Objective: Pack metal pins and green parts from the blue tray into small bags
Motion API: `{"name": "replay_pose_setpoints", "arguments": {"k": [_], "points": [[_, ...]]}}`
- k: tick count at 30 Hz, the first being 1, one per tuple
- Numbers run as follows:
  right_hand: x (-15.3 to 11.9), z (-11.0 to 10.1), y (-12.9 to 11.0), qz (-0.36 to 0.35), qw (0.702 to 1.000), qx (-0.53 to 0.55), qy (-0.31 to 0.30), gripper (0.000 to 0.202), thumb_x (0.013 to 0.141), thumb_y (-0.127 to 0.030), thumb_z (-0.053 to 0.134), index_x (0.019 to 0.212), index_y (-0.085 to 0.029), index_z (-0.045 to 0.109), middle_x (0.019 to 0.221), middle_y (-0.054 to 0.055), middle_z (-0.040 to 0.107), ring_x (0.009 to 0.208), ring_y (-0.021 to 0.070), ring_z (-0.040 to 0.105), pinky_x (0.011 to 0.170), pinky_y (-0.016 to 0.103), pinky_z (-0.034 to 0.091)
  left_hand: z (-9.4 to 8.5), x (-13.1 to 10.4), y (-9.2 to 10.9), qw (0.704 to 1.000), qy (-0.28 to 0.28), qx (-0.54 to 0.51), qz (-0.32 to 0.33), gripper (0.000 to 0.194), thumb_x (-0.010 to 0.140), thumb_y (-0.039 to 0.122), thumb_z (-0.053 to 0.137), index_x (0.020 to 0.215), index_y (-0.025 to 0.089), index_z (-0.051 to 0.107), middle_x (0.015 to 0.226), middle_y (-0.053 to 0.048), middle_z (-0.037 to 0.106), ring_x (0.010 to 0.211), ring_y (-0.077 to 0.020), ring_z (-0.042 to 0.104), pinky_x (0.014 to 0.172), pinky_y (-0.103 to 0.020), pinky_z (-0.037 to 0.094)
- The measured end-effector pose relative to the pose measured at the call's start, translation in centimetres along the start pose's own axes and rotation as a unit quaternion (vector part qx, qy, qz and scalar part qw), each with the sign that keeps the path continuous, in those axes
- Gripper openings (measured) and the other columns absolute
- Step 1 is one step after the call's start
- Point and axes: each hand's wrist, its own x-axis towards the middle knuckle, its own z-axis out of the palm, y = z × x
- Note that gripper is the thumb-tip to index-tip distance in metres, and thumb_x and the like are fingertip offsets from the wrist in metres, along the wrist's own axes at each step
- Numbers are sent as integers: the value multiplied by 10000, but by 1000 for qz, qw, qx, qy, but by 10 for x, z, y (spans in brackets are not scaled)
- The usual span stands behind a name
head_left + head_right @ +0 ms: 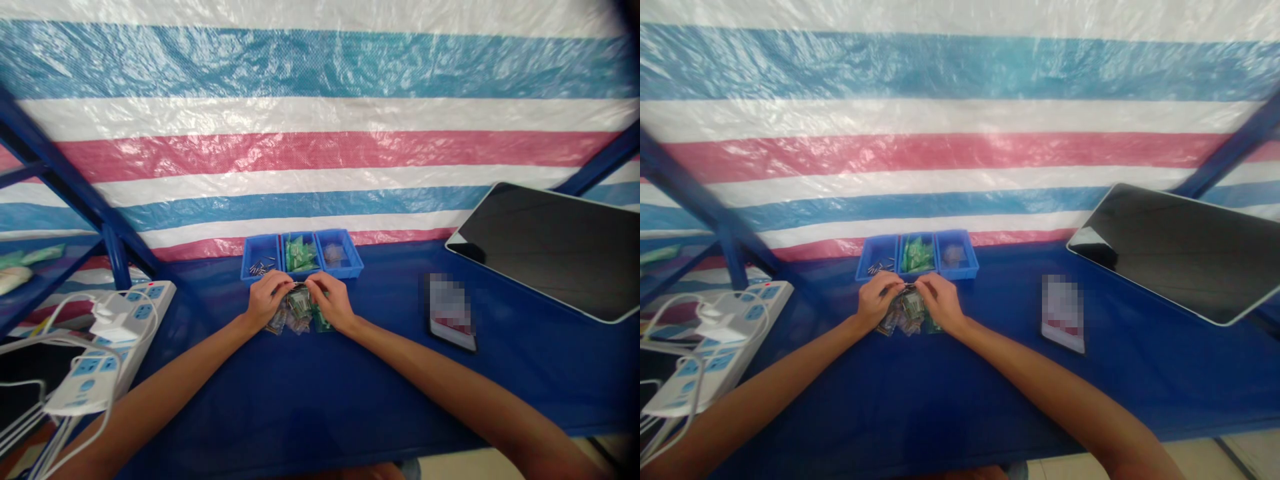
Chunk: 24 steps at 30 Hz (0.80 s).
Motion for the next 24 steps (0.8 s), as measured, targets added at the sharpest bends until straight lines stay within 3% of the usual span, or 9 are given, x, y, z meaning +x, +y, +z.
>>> {"name": "replay_pose_setpoints", "arguments": {"k": [7, 15, 24], "points": [[-1, 0, 1, -9, 1000, 6, -2, 200, 890, -349, 535, 932, -183, 638, 824, 34, 641, 689, 144, 569, 647, 258, 450, -1, 0, 1, 1000, 16, 14, -20, 70, 860, 170, 573, 810, 151, 617, 762, -22, 629, 734, -112, 581, 704, -232, 457], [0, -1, 0, -48, 999, -14, -2, 190, 903, -321, 519, 864, -184, 646, 778, 28, 628, 686, 143, 556, 665, 266, 432, -2, -1, 3, 999, 18, 16, -23, 106, 861, 204, 575, 777, 150, 610, 721, -14, 615, 676, -108, 570, 659, -230, 448], [0, -2, 0, -28, 999, -17, 0, 244, 913, -346, 498, 789, -187, 634, 735, 25, 624, 676, 149, 567, 653, 268, 436, -1, 0, 4, 999, 14, 14, -27, 60, 842, 213, 605, 824, 156, 608, 736, -11, 608, 655, -100, 547, 643, -225, 452]]}}
